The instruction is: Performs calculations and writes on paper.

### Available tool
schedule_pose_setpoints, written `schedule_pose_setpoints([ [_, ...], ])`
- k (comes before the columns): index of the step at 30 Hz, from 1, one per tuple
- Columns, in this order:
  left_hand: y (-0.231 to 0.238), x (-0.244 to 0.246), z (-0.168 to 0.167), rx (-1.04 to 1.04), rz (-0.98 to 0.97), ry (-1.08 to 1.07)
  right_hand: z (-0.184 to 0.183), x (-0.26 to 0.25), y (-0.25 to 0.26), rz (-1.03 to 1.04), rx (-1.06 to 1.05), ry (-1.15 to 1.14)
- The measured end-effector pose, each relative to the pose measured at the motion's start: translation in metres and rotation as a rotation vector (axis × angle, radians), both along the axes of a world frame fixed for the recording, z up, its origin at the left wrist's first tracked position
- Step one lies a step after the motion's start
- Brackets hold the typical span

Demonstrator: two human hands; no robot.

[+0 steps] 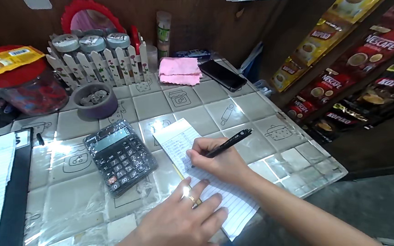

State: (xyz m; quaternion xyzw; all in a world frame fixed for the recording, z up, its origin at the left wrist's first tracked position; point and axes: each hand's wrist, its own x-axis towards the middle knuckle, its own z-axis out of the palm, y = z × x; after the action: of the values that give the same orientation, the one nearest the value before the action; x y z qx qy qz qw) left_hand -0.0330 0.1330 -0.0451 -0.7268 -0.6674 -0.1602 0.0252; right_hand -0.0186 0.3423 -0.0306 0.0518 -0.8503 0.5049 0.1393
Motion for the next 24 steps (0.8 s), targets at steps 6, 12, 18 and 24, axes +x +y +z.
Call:
schedule_pose_setpoints([
  [6,-0.0002,0.0009,-0.0001,0.002,0.004,0.000,-0.0010,0.0004,0.0002,0.003,-0.006,0.015],
  [12,-0.0001,0.0009,0.0002,-0.002,0.003,0.007,0.0004,0.0010,0.0008,0.000,0.004,0.001],
  [18,0.0002,0.0009,0.0009,-0.009,0.003,-0.001,0.0016,0.0009,0.0006,-0.015,0.013,-0.010],
  [24,0.0001,0.0007,0.0007,-0.005,0.001,0.003,0.0009,-0.0001,0.0013,-0.016,0.005,0.008],
])
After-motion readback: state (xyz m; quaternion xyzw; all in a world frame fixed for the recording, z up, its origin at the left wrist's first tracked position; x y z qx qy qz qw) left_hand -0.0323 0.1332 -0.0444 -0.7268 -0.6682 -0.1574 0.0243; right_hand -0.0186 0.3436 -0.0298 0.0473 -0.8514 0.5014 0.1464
